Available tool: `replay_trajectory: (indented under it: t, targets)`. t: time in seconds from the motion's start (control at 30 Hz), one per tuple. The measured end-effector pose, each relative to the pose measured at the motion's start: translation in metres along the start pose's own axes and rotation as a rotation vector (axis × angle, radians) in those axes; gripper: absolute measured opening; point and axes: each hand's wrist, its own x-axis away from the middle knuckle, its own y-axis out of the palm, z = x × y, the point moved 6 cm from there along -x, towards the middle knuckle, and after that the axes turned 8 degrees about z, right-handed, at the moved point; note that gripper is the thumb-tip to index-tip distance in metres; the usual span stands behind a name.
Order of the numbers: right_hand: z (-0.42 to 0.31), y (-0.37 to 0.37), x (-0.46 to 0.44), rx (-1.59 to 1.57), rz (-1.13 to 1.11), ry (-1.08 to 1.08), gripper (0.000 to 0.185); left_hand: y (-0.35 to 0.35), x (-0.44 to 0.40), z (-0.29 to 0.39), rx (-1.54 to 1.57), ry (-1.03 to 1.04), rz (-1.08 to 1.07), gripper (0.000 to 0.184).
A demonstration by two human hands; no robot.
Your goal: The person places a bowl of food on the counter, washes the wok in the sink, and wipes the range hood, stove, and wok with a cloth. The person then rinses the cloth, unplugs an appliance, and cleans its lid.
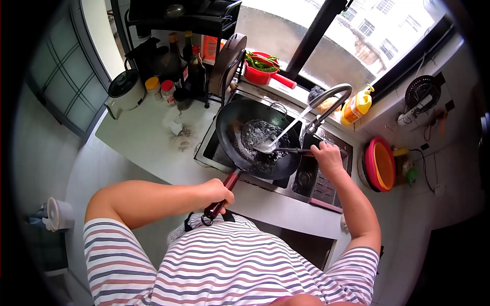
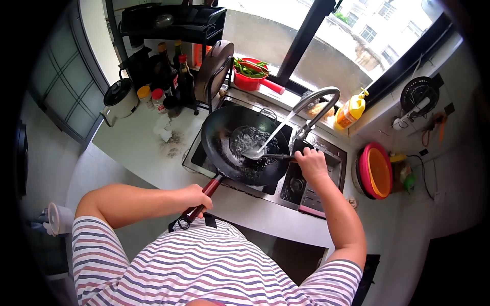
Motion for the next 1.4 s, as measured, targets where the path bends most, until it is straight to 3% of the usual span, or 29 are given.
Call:
replay_trajectory:
  t: [0.33,0.47,0.57,0.73,0.87,1.07,1.13,1.27,1.4]
  targets:
    - [-0.008,-0.008,-0.077,0.108,0.101,-0.166,0.007,0.001,0.004,0.0,0.02,-0.005,0.007,0.014]
    - [-0.003,-0.017,-0.072,0.128,-0.043,-0.17,0.008,0.001,0.0,-0.003,0.018,-0.014,0.026,0.014]
    - [0.002,-0.025,-0.059,-0.038,-0.474,-0.085,0.01,0.0,-0.003,-0.005,0.031,-0.006,0.01,0.014]
    - [0.003,-0.073,-0.029,-0.166,-0.599,-0.106,0.018,-0.004,-0.005,-0.005,0.022,0.005,0.003,0.014]
    - [-0.01,-0.066,-0.009,-0.107,-0.675,-0.064,0.014,-0.004,-0.005,-0.002,0.027,0.009,-0.001,0.014]
    - [-0.005,0.052,-0.01,-0.167,-0.474,0.198,0.012,-0.007,0.004,0.003,-0.014,-0.01,0.018,0.014]
    - [0.006,0.082,-0.019,-0.191,-0.311,0.28,0.011,-0.008,0.0,0.0,-0.039,-0.016,0.023,0.014]
    - [0.018,0.084,-0.053,-0.175,-0.071,0.226,0.007,-0.01,-0.007,-0.005,-0.098,-0.006,0.033,0.014]
    - [0.01,0.055,-0.084,-0.127,0.092,-0.007,0.009,-0.012,-0.011,-0.007,-0.119,-0.009,0.064,0.013]
